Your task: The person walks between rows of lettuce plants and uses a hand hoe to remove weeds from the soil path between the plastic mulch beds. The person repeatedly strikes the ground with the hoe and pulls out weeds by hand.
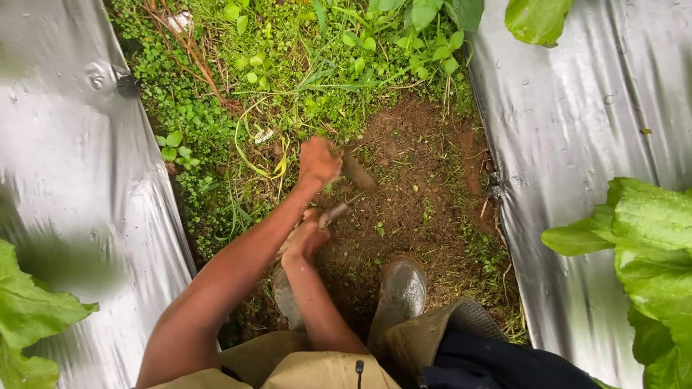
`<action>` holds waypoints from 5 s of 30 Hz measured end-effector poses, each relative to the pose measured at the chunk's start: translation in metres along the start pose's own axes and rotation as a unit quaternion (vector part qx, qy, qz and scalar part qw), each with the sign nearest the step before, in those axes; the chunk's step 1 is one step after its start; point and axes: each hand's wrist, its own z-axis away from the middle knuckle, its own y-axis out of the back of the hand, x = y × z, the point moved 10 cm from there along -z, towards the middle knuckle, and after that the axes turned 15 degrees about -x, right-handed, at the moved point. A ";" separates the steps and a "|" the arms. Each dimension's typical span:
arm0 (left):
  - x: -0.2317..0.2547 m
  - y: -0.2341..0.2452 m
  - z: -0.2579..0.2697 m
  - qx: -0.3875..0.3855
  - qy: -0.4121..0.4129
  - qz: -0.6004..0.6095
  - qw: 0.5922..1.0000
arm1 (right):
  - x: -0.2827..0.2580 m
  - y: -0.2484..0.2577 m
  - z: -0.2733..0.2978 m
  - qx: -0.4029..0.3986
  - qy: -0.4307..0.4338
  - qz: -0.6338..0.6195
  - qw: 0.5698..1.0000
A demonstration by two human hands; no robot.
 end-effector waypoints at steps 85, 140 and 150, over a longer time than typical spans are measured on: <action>0.050 -0.038 -0.018 -0.107 -0.016 -0.117 0.987 | -0.060 0.012 -0.015 0.035 0.072 -0.034 0.996; 0.087 -0.021 0.034 -0.069 -0.164 -0.347 0.921 | -0.022 0.029 -0.021 0.054 0.057 0.057 0.995; 0.032 -0.053 -0.019 -0.046 -0.131 -0.417 0.898 | -0.047 0.027 -0.010 0.060 0.094 0.037 0.993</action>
